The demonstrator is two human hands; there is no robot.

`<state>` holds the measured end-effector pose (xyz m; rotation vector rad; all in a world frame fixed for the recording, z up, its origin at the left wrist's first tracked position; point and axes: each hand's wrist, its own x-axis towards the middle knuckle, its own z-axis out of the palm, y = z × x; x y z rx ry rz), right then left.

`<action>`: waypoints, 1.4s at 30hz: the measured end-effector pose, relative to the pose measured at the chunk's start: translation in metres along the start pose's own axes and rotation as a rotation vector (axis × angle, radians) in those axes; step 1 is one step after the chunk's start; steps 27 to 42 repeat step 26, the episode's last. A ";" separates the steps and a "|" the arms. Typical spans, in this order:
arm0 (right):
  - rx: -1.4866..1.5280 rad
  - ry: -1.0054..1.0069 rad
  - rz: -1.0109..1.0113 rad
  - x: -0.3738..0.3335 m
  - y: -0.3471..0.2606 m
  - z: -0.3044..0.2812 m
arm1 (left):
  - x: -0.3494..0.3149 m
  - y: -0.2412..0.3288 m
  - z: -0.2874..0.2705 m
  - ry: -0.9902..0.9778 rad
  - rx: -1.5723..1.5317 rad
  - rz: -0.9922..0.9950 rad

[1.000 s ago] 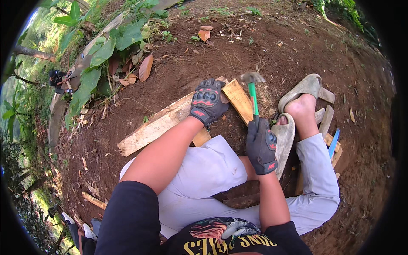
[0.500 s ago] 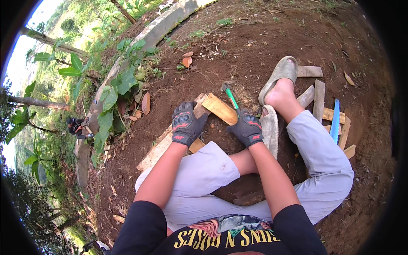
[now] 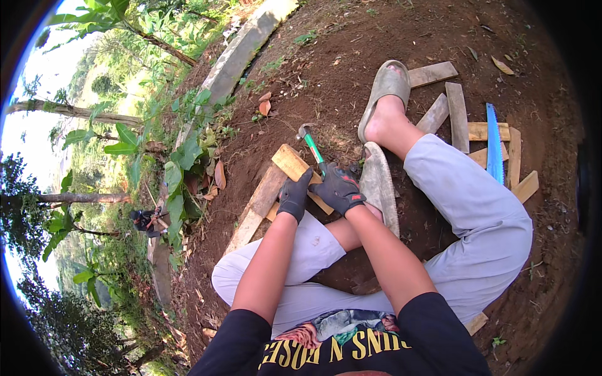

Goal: The person sits on the ground and uses a hammer to drive nails into a wooden frame. They repeatedly position the nails and strike them with the hammer to secure the wood pieces together.

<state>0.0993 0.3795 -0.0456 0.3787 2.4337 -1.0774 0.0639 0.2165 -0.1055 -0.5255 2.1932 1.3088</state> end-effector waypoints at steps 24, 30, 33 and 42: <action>-0.405 0.156 -0.319 0.004 0.018 0.014 | 0.009 -0.047 0.040 -0.010 0.092 -0.114; -0.431 0.225 -0.301 0.002 0.035 0.020 | -0.001 -0.038 0.043 -0.011 0.112 -0.126; -0.431 0.225 -0.301 0.002 0.035 0.020 | -0.001 -0.038 0.043 -0.011 0.112 -0.126; -0.431 0.225 -0.301 0.002 0.035 0.020 | -0.001 -0.038 0.043 -0.011 0.112 -0.126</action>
